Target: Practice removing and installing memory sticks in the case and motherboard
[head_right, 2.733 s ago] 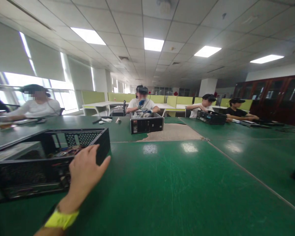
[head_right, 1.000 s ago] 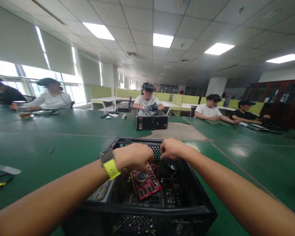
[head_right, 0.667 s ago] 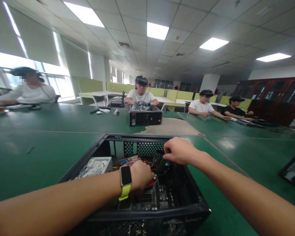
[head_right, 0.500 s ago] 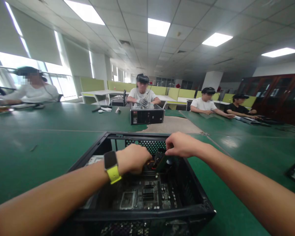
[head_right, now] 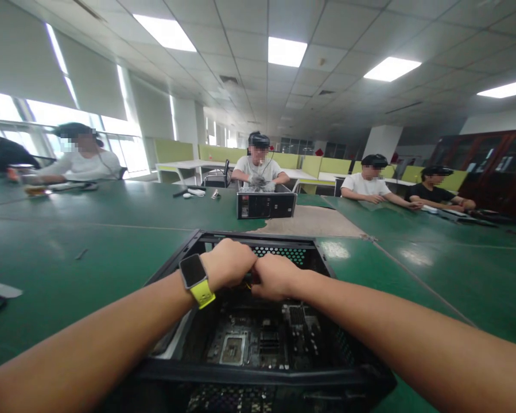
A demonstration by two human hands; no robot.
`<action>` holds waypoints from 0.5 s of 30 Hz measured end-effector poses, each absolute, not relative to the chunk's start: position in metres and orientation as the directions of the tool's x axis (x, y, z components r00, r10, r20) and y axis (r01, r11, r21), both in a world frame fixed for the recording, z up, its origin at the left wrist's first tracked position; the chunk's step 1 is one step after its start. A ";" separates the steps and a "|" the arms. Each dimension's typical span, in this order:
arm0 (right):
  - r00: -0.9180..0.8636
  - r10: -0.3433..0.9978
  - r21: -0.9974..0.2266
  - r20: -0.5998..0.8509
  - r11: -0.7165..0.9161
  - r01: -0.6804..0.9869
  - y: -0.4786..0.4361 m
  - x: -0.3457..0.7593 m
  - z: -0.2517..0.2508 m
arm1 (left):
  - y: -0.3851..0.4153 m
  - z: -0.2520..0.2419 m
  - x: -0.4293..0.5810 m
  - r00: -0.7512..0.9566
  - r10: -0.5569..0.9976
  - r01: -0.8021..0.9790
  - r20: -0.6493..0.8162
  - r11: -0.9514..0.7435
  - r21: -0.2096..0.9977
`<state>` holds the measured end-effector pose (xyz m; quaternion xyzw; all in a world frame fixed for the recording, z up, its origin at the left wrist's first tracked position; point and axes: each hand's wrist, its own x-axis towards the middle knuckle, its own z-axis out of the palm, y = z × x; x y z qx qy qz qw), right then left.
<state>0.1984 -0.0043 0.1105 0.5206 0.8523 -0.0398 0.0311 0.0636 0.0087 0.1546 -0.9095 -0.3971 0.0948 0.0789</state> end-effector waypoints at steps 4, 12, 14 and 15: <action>-0.478 0.860 -0.093 -0.177 0.469 0.878 -0.008 0.201 0.089 | 0.006 0.155 0.062 0.660 0.739 0.695 -0.132 -0.668 -0.267; -0.506 0.821 0.092 -0.266 0.544 0.834 -0.013 0.188 0.075 | 0.017 0.151 0.059 0.723 0.675 0.633 -0.144 -0.732 -0.253; -0.465 0.843 0.178 -0.270 0.519 0.836 -0.010 0.187 0.074 | 0.014 0.151 0.062 0.806 0.587 0.555 -0.073 -0.794 -0.249; -0.456 0.849 0.186 -0.268 0.510 0.840 -0.007 0.187 0.073 | 0.010 0.151 0.066 0.845 0.534 0.511 -0.025 -0.820 -0.256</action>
